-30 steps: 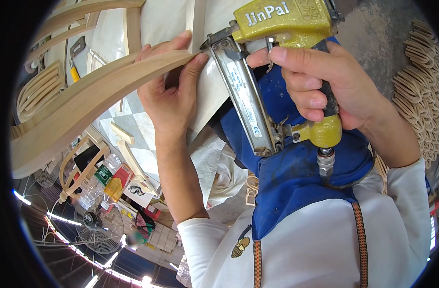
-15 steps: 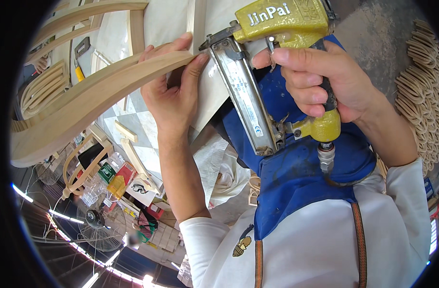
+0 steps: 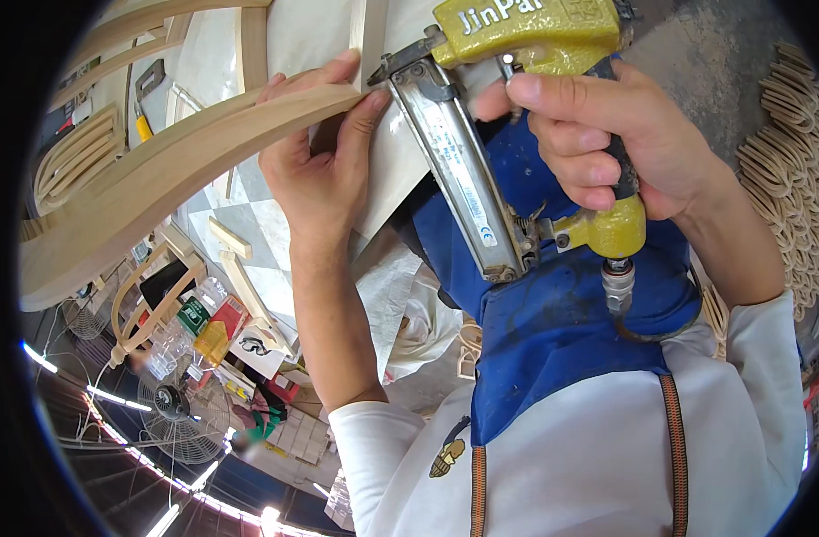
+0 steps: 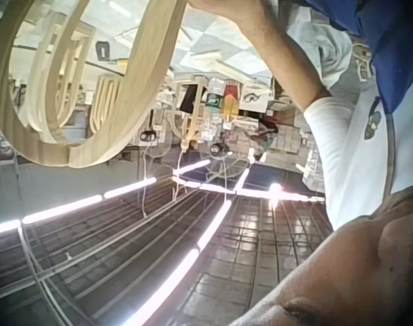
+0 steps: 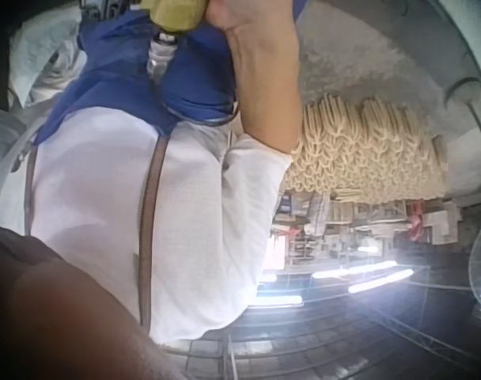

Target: Assemble curved wooden frame components using a pneumatic nail gun.

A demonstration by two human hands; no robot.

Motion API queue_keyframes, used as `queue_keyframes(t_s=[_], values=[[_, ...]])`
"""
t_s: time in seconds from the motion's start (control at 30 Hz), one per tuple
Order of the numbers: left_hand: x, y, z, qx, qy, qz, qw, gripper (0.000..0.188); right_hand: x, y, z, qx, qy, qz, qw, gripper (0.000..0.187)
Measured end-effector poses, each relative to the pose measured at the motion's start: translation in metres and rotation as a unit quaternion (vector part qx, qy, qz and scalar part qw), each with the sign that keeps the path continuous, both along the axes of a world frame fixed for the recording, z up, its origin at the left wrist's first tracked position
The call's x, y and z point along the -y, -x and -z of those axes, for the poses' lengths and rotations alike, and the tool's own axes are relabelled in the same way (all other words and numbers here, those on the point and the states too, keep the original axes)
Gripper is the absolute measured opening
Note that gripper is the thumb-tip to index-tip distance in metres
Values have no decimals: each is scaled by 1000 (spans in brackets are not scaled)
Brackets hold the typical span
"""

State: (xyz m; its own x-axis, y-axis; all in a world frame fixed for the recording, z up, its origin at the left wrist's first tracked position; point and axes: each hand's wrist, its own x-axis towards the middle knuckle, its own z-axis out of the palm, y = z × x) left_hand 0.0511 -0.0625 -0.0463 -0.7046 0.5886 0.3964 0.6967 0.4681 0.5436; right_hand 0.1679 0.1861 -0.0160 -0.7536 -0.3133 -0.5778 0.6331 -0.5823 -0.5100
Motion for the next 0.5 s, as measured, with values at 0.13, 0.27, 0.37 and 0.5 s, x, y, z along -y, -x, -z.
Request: queue_keyframes(t_s=[0.13,0.27,0.37,0.5], values=[[0,0,0,4,6,-3,1000,20,0,1,-4,2,-27,-13,1000,39],[1,0,2,2,0,-1,1000,21,-3,2,2,3,16,2,1000,39],[-1,0,4,0,-5,5,1000,23,-10,3,1,-3,24,12,1000,39],[0,-2,-1,9,-1,6,1000,29,-33,11,-20,-43,-76,11,996,42]])
